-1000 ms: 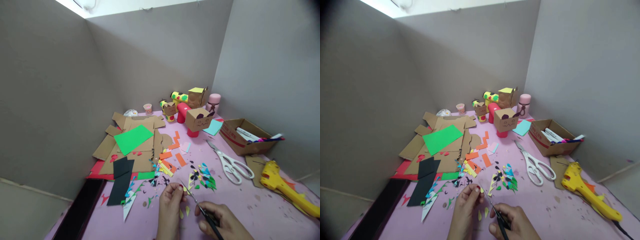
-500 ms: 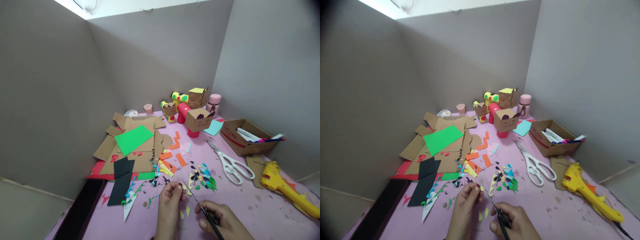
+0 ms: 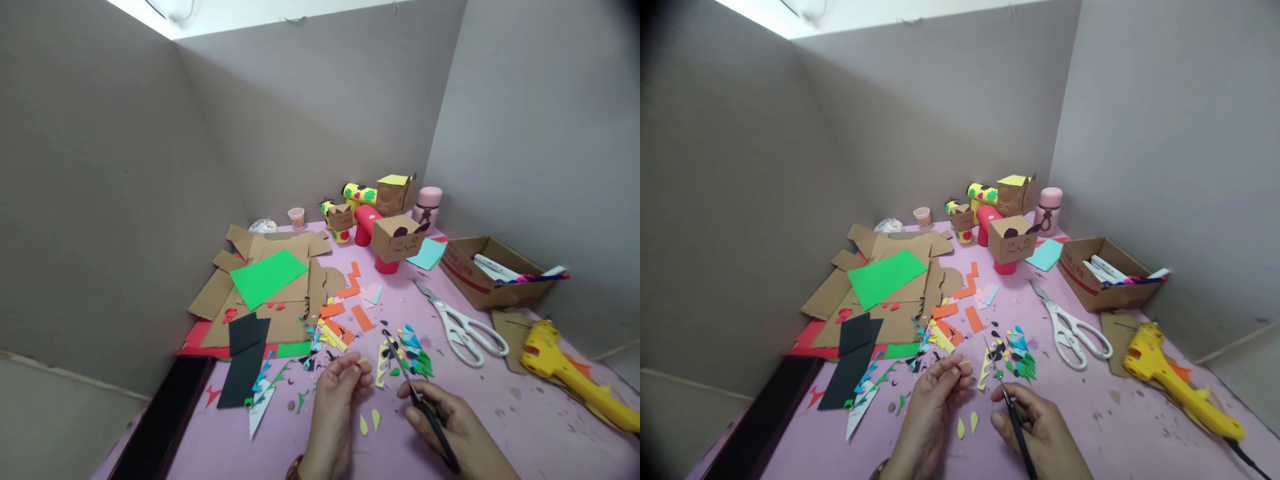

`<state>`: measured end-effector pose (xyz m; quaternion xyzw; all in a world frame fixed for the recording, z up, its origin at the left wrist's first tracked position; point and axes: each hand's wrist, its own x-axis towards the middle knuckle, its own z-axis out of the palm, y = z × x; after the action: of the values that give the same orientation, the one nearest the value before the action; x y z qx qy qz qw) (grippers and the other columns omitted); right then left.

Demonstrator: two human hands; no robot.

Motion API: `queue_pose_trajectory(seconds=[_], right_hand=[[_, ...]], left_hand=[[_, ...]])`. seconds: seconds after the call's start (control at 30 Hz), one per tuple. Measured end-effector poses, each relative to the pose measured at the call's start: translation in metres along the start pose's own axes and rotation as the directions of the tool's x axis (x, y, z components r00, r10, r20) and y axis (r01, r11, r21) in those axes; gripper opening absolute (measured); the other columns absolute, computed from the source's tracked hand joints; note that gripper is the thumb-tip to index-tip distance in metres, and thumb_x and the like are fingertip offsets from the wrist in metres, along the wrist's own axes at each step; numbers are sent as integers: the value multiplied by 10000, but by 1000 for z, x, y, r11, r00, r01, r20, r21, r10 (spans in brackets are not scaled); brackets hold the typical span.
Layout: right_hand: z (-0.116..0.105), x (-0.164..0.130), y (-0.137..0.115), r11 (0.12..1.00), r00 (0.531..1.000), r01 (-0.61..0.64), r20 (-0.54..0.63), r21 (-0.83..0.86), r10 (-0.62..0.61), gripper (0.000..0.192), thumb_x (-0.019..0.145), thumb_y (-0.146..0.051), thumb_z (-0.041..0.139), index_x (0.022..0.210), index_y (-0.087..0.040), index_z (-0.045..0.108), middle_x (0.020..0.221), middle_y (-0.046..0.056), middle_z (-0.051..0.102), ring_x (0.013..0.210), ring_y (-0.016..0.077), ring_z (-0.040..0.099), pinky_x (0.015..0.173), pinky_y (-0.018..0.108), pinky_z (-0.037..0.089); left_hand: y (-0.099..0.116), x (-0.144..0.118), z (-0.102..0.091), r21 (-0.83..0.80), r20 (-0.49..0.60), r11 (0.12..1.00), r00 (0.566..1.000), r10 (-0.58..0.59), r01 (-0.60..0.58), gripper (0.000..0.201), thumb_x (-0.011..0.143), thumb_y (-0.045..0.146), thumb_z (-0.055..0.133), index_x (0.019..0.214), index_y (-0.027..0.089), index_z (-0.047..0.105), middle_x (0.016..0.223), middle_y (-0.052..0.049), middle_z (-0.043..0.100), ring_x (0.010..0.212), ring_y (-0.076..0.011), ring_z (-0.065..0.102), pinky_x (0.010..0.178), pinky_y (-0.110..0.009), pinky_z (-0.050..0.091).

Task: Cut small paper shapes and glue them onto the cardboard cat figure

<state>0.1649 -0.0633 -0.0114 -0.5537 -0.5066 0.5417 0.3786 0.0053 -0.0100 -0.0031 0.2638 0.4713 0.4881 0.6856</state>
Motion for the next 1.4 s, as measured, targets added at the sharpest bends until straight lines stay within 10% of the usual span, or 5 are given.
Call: queue_pose_trajectory(seconds=[0.2, 0.37, 0.5, 0.9, 1.4], right_hand=[[0, -1, -3, 1000, 999, 7, -46, -11, -7, 309, 766, -436, 588, 911, -169, 532, 577, -87, 285, 527, 118, 266, 481, 224, 240], [-1, -2, -6, 1000, 998, 9, -64, 10, -9, 316, 742, -437, 616, 894, -168, 550, 580, -83, 304, 535, 119, 285, 490, 230, 246], [0, -2, -3, 1000, 998, 3, -61, 10, -2, 307, 749, -436, 625, 896, -172, 569, 574, -83, 307, 531, 117, 283, 490, 235, 241], [2, 0, -7, 984, 993, 14, -120, 178, 8, 368, 638, -293, 754, 936, -171, 576, 579, -87, 391, 549, 120, 376, 527, 223, 317], [7, -1, -9, 936, 976, 89, -220, 340, -13, 370, 578, -258, 822, 860, -193, 591, 581, -64, 555, 559, 131, 515, 546, 217, 407]], left_hand=[[15, 0, -6, 621, 192, 718, 949, 250, -314, 133, 803, 218, 520, 834, 166, 638, 723, -35, 652, 669, -165, 579, 642, -263, 415], [24, -16, -6, 862, 469, 187, 881, 61, -471, 165, 691, 131, 583, 786, 211, 691, 728, -33, 665, 699, -202, 578, 640, -276, 362], [20, -20, -4, 873, 486, 43, 874, 0, -485, 205, 662, 86, 561, 782, 190, 690, 810, -84, 665, 794, -254, 581, 673, -303, 358], [15, -17, 4, 506, 335, 856, 939, -77, -110, 83, 667, 219, 645, 643, 158, 594, 588, 13, 562, 537, -120, 465, 535, -219, 332], [-9, -20, 13, 230, 298, 972, 949, -106, 36, 318, 536, 433, 808, 593, 148, 679, 582, -8, 624, 552, -113, 469, 560, -219, 326]])
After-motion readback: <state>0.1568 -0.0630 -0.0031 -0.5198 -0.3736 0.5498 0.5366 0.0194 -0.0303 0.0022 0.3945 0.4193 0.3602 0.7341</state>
